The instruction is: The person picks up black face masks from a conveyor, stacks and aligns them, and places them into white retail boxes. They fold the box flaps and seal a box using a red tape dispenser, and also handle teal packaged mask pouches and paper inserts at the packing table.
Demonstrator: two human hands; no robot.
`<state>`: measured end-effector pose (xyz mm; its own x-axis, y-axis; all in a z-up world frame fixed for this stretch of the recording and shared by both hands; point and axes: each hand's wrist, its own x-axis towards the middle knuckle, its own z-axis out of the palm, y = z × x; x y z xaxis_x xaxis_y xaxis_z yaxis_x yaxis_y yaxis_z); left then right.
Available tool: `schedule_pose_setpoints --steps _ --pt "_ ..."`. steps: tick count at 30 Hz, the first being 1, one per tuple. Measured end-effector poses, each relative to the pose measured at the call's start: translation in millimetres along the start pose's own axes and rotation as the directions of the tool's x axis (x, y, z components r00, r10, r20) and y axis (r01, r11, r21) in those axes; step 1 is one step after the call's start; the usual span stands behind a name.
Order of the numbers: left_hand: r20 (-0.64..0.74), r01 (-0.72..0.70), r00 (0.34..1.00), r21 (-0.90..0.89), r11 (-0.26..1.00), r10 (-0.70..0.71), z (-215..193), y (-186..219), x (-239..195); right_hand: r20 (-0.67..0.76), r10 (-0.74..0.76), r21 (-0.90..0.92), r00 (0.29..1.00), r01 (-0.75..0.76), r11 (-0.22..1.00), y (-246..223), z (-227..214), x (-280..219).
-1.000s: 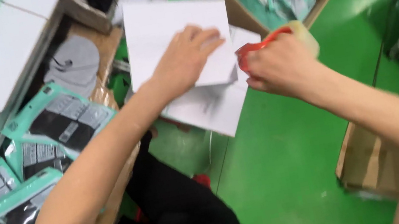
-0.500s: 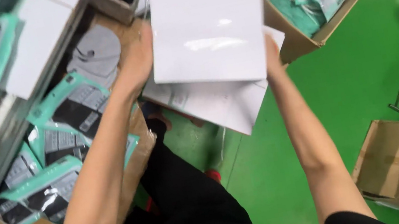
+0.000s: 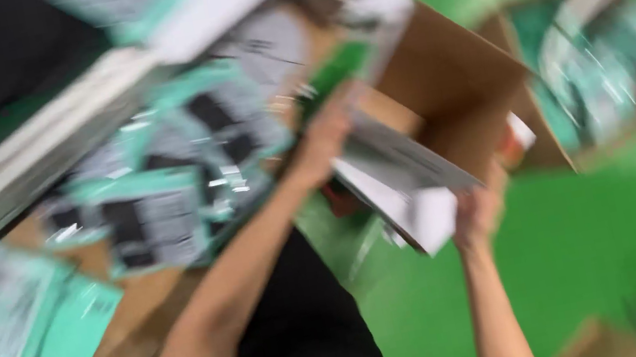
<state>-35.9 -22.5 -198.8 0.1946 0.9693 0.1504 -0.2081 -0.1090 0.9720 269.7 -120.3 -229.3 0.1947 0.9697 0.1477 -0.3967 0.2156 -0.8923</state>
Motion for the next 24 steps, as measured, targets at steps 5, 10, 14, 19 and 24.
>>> schedule_pose_setpoints --steps 5,10,14,19,24 --pt "-0.016 -0.075 0.996 0.39 0.918 0.088 -30.7 60.2 -1.8 -0.158 -0.252 -0.53 0.955 0.134 0.837 -109.9 149.4 22.3" --pt "-0.36 0.192 0.677 0.928 0.318 0.642 -165.5 226.5 -36.8 0.378 -0.624 -0.463 0.683 0.724 0.511 -120.8 269.1 16.2" --pt "-0.471 0.46 0.693 0.872 0.169 0.546 -275.0 204.5 -26.2 0.654 -0.266 -0.469 0.708 0.656 0.591 -69.0 398.9 -0.1" --pt "-0.338 0.57 0.743 0.771 -0.283 0.578 -373.3 84.3 14.1 0.854 -0.104 -0.321 0.509 0.674 0.665 -26.3 470.4 -10.1" --pt "-0.444 0.322 0.758 0.891 0.319 0.477 -320.6 253.9 -74.2 0.806 -0.035 -0.399 0.59 0.587 0.704 6.5 440.1 10.4"
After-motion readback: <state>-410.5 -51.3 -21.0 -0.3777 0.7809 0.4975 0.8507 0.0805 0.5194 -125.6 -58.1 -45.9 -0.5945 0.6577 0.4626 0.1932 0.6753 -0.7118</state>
